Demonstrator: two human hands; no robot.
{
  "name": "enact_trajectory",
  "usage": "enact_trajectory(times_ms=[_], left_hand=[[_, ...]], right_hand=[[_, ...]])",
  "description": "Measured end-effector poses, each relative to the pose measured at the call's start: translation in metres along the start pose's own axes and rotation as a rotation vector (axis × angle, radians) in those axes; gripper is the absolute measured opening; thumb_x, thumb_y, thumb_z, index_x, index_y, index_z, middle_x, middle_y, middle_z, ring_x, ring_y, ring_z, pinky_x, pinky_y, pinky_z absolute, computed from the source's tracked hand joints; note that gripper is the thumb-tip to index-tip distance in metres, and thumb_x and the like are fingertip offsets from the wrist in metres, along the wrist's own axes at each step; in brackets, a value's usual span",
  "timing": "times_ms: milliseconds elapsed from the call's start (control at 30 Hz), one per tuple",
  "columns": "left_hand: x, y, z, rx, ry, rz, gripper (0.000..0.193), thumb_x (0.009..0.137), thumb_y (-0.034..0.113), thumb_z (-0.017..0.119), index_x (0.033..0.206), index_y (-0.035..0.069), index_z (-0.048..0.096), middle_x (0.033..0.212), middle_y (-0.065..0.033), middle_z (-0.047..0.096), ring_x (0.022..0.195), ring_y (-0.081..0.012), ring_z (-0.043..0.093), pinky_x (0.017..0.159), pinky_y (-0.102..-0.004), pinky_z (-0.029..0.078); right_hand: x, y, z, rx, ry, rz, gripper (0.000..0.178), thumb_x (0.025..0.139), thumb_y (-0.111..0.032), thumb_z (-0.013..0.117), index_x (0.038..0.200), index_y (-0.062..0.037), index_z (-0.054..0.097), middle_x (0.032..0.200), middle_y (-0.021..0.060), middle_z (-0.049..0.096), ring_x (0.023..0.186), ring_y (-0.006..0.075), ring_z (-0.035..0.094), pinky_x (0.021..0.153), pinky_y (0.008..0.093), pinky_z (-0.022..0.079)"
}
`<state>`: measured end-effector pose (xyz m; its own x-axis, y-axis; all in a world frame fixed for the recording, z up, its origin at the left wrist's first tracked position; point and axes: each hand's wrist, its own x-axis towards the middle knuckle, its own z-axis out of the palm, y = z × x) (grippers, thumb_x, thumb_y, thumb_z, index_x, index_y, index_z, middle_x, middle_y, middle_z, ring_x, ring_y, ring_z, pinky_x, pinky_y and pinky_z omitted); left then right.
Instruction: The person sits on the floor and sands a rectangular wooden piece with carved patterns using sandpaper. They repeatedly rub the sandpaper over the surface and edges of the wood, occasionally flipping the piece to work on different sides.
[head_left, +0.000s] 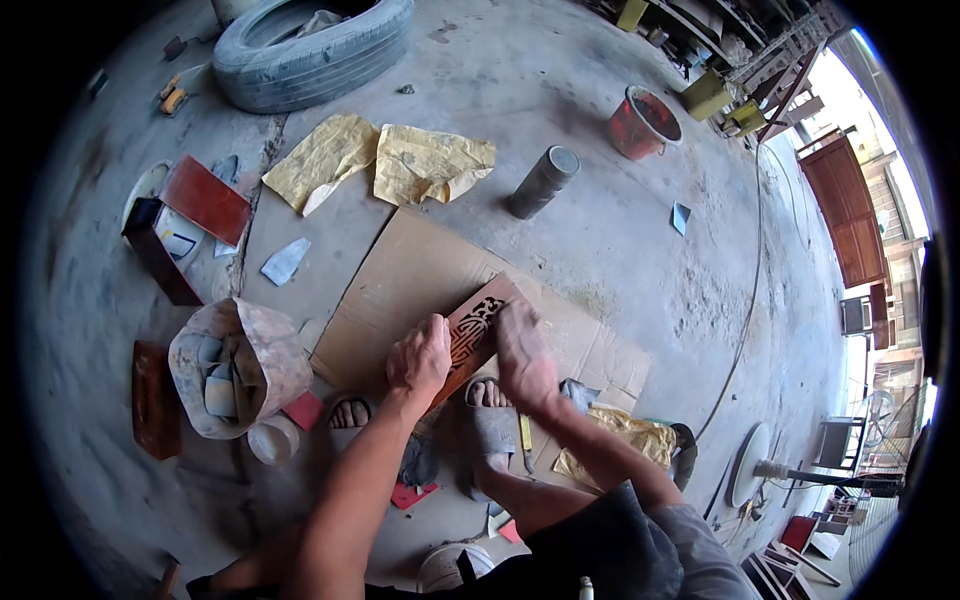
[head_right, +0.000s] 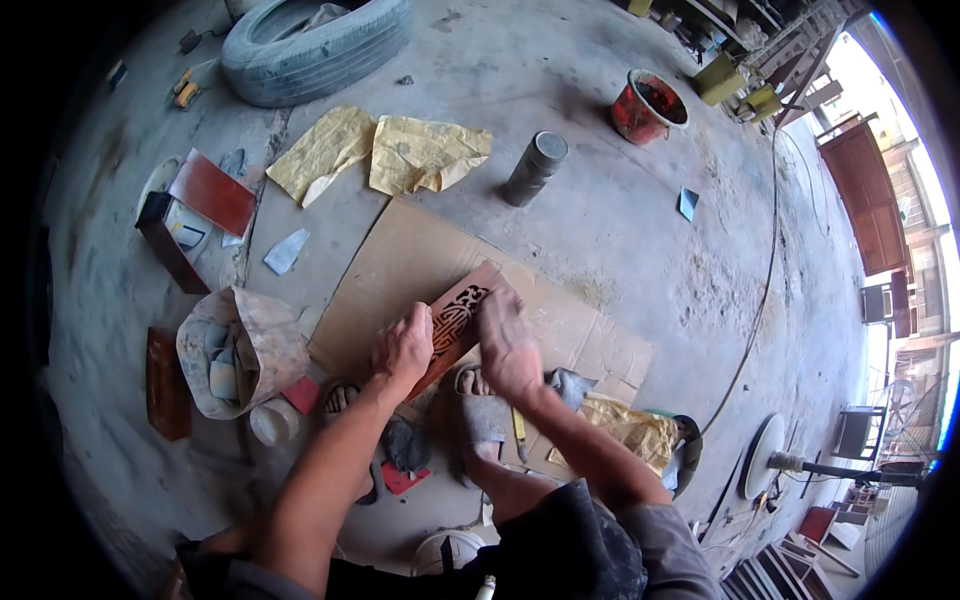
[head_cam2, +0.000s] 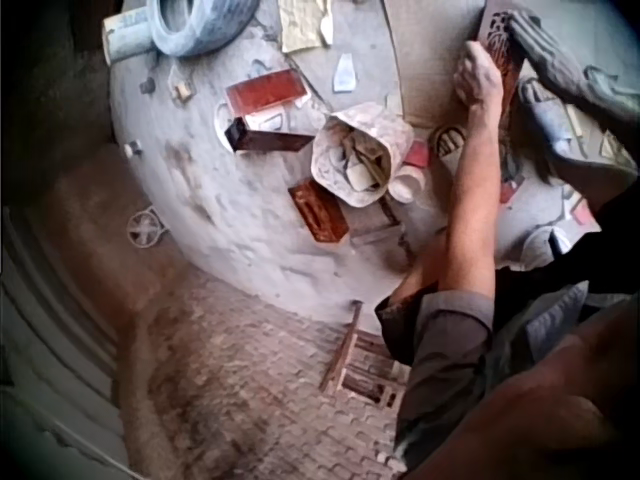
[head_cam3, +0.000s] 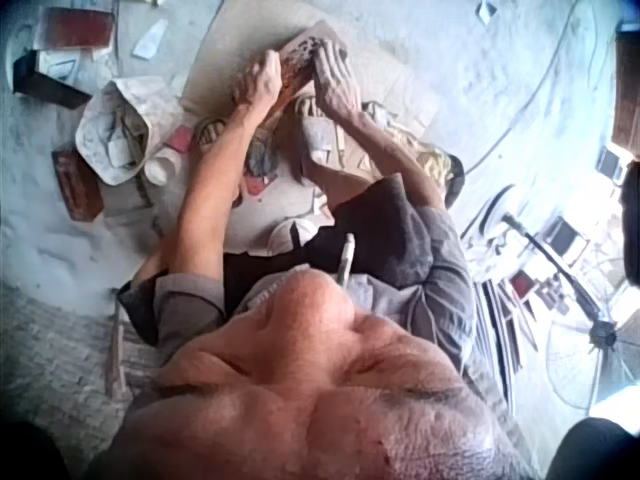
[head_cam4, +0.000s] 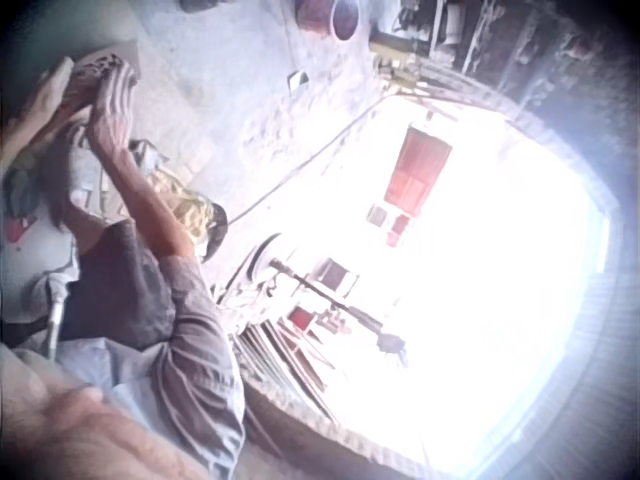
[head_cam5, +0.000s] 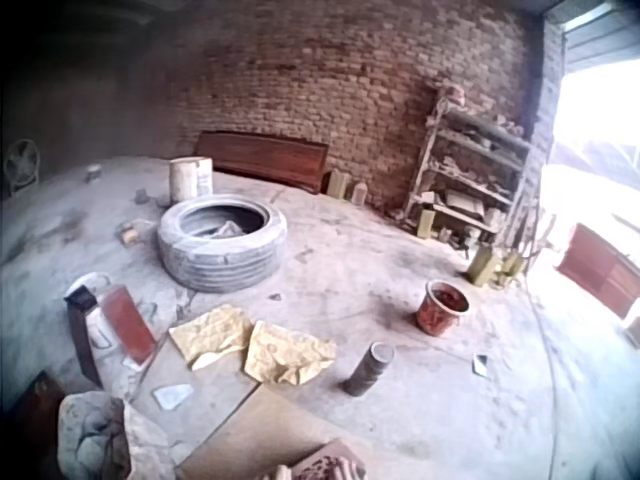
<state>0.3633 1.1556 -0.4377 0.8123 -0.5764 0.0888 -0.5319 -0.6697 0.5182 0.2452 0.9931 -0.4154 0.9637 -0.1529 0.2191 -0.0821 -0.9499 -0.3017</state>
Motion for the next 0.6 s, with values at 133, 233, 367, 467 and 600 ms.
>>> enact_trajectory(times_ms=[133, 233, 367, 467, 600], left_hand=[[0.001, -0.003, -0.001, 0.04, -0.014, -0.004, 0.019, 0.107, 0.027, 0.047, 0.102, 0.009, 0.052, 0.083, -0.0202, 0.071, 0.075, -0.0457, 0.068, 0.066, -0.0594, 0.052], [0.002, -0.003, -0.003, 0.071, -0.063, -0.021, 0.019, 0.107, 0.026, 0.048, 0.101, 0.009, 0.052, 0.083, -0.0188, 0.071, 0.076, -0.0432, 0.068, 0.065, -0.0572, 0.053], [0.002, -0.002, -0.006, 0.104, -0.047, 0.018, 0.019, 0.107, 0.025, 0.048, 0.098, 0.008, 0.051, 0.085, -0.0154, 0.071, 0.077, -0.0375, 0.071, 0.065, -0.0526, 0.056], [0.001, 0.001, -0.007, 0.041, -0.066, -0.017, 0.019, 0.107, 0.027, 0.047, 0.102, 0.009, 0.051, 0.082, -0.0196, 0.07, 0.077, -0.0439, 0.068, 0.067, -0.058, 0.053], [0.004, -0.001, -0.005, 0.007, -0.053, -0.024, 0.02, 0.107, 0.028, 0.045, 0.104, 0.01, 0.051, 0.082, -0.0218, 0.07, 0.078, -0.0474, 0.067, 0.068, -0.0613, 0.051]], right_hand=[[-0.025, -0.012, 0.001, 0.167, -0.063, -0.132, 0.059, 0.091, -0.004, 0.051, 0.147, 0.0098, 0.044, 0.154, 0.0315, 0.043, 0.147, 0.0428, 0.041, 0.124, 0.0488, 0.031], [-0.001, 0.023, -0.003, 0.04, -0.02, 0.083, 0.06, 0.091, -0.002, 0.05, 0.148, 0.0123, 0.039, 0.156, 0.0352, 0.038, 0.148, 0.0466, 0.036, 0.126, 0.0492, 0.026], [-0.039, -0.02, 0.021, 0.262, 0.008, -0.087, 0.06, 0.092, -0.007, 0.051, 0.148, 0.0111, 0.042, 0.156, 0.0327, 0.04, 0.148, 0.0444, 0.038, 0.123, 0.0517, 0.03], [-0.059, -0.044, 0.019, 0.196, -0.149, -0.314, 0.061, 0.09, -0.012, 0.054, 0.147, 0.0073, 0.046, 0.154, 0.0299, 0.045, 0.144, 0.0422, 0.046, 0.12, 0.0509, 0.036], [-0.022, 0.029, 0.012, 0.1, 0.017, -0.057, 0.06, 0.093, -0.006, 0.051, 0.15, 0.0093, 0.04, 0.157, 0.0304, 0.04, 0.147, 0.0437, 0.04, 0.122, 0.0506, 0.032]])
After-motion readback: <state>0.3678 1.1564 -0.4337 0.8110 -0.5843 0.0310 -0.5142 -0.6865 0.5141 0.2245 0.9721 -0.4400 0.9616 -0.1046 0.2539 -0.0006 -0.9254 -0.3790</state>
